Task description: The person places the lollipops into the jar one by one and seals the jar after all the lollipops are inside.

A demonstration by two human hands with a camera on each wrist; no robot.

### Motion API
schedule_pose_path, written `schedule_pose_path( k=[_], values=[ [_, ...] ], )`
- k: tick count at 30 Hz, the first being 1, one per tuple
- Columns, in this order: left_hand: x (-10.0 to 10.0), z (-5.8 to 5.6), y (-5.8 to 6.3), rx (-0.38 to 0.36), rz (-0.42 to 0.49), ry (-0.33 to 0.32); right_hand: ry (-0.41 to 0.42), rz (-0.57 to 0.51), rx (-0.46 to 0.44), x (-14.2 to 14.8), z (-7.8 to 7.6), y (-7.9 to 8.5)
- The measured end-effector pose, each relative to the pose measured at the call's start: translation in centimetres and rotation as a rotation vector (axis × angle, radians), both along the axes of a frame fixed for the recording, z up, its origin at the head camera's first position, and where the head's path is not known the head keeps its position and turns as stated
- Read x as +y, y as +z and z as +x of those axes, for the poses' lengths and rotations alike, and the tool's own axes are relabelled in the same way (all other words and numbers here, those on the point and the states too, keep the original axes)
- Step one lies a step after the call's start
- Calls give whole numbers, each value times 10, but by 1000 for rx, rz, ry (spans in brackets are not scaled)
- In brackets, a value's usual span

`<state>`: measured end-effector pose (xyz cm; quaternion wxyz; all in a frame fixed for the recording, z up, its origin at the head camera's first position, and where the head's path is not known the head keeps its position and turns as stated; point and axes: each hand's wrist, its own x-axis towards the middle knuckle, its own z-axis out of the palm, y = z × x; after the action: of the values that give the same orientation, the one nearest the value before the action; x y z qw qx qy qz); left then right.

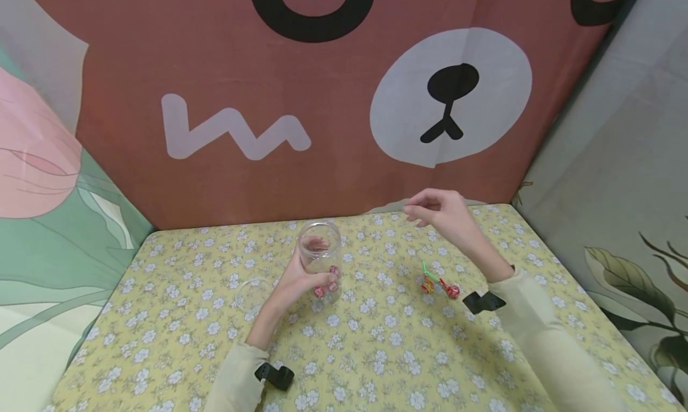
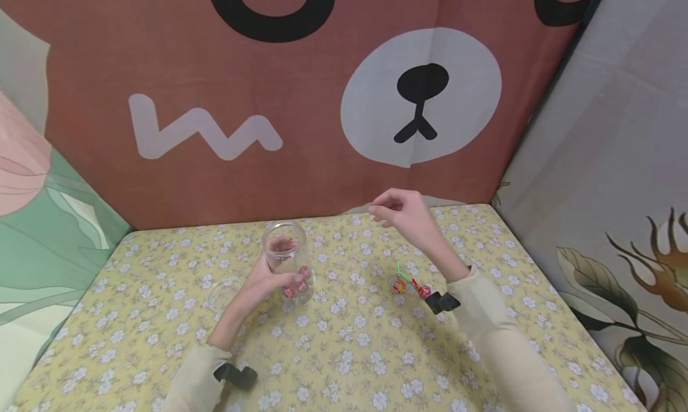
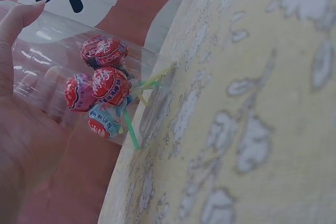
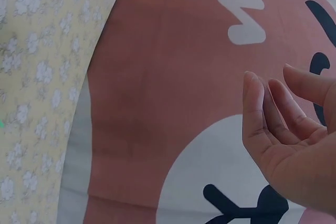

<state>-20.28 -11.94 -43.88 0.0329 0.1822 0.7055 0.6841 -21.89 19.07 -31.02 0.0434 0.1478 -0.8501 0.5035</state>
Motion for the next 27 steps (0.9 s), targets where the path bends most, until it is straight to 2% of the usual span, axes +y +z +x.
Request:
schedule_pose_path(
  k=[5,12,20,27],
  values=[
    [0,1,1,-10,4,-9,-9,10,0,6,2,-2],
    [0,1,1,-22,7,-15,-26,33,-16,5,16,8],
    [0,1,-1,0,7,-3,-36,27,-63,21,7,-19],
    [0,1,0,-14,1,9,-54,52,-80,27,6,-32]
  ],
)
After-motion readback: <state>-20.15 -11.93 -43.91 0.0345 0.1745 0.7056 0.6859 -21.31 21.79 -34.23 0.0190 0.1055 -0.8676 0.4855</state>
